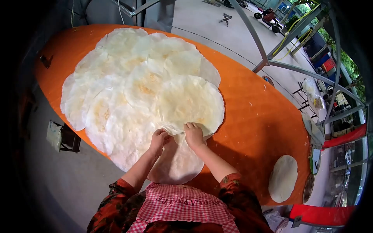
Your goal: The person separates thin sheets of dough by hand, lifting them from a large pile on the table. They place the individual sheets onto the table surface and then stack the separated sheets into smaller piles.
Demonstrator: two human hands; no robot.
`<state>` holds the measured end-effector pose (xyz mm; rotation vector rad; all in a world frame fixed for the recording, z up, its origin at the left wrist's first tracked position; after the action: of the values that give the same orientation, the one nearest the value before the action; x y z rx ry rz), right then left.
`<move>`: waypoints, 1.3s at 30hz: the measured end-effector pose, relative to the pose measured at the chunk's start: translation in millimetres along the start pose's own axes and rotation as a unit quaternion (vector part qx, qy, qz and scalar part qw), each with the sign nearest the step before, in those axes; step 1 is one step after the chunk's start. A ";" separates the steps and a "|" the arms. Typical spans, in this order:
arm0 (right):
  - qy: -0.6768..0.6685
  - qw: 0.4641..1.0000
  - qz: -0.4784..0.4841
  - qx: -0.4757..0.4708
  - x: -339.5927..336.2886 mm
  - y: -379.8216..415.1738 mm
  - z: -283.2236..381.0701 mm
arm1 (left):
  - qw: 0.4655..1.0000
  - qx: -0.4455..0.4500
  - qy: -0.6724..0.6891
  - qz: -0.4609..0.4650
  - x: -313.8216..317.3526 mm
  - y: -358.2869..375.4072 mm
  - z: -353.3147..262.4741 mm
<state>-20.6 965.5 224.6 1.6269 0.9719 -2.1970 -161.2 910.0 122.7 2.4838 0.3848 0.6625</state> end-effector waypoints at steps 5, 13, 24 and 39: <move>-0.029 0.999 0.000 0.026 1.4 -3.9 3.9 | 0.998 -0.020 0.060 0.021 15.1 1.8 0.3; -0.077 0.994 0.043 0.068 3.5 10.9 18.9 | 0.975 -0.035 0.187 0.114 34.3 -0.6 0.6; -0.137 0.966 0.138 0.169 -27.1 -48.5 -50.6 | 0.986 0.090 0.116 0.074 -12.3 75.5 -56.6; -0.095 0.981 0.168 -0.018 4.0 148.4 124.7 | 0.989 -0.028 0.068 -0.125 -121.9 212.5 102.5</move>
<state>-34.8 775.9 186.3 1.4134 0.6284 -2.0429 -181.5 645.2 121.1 2.2918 0.7066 0.7282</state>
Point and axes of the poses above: each hand's wrist, its own y-axis away from the middle knuckle, its own x-axis out of the palm, z = x × y, the point moved 10 cm from there along -y, towards the middle knuckle, and after that the axes turned 1 degree about y, right-handed, at the moved point
